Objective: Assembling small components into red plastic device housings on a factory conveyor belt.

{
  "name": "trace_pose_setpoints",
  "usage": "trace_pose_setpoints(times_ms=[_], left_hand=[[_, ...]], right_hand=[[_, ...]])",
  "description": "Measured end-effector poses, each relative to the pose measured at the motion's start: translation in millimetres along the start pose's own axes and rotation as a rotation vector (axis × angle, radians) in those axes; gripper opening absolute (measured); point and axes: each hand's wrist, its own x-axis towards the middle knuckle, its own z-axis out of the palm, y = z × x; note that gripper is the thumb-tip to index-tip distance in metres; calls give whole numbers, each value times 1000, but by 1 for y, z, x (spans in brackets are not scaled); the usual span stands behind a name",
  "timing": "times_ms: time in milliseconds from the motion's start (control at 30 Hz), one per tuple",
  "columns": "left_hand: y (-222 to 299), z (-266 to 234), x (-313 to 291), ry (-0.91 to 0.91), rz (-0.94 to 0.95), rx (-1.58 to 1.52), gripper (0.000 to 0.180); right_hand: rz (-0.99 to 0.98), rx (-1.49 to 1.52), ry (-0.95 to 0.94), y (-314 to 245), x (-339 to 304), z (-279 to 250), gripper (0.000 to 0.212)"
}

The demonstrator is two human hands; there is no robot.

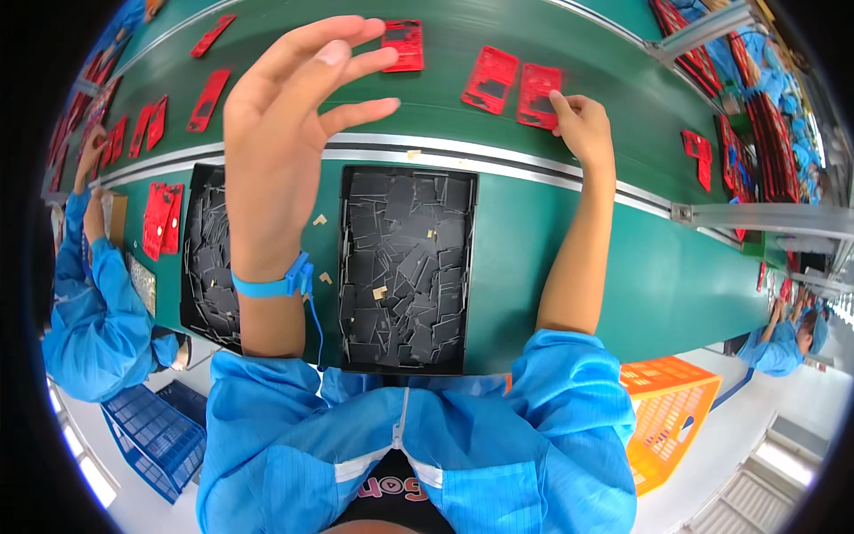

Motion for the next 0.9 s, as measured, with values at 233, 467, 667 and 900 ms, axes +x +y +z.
trace_pose_setpoints(times_ms=[233, 467, 667, 900], left_hand=[[1, -3, 4, -28, 31, 48, 41], [-7, -1, 4, -69, 19, 118, 44], [-14, -3, 6, -71, 46, 161, 44], [-16, 10, 6, -183, -19, 157, 37]], right_hand=[[54, -30, 131, 24, -1, -28, 39], [-297, 13, 91, 14, -10, 0, 27], [-172, -213, 208, -5, -19, 25, 50], [-224, 199, 267, -9, -8, 34, 40]])
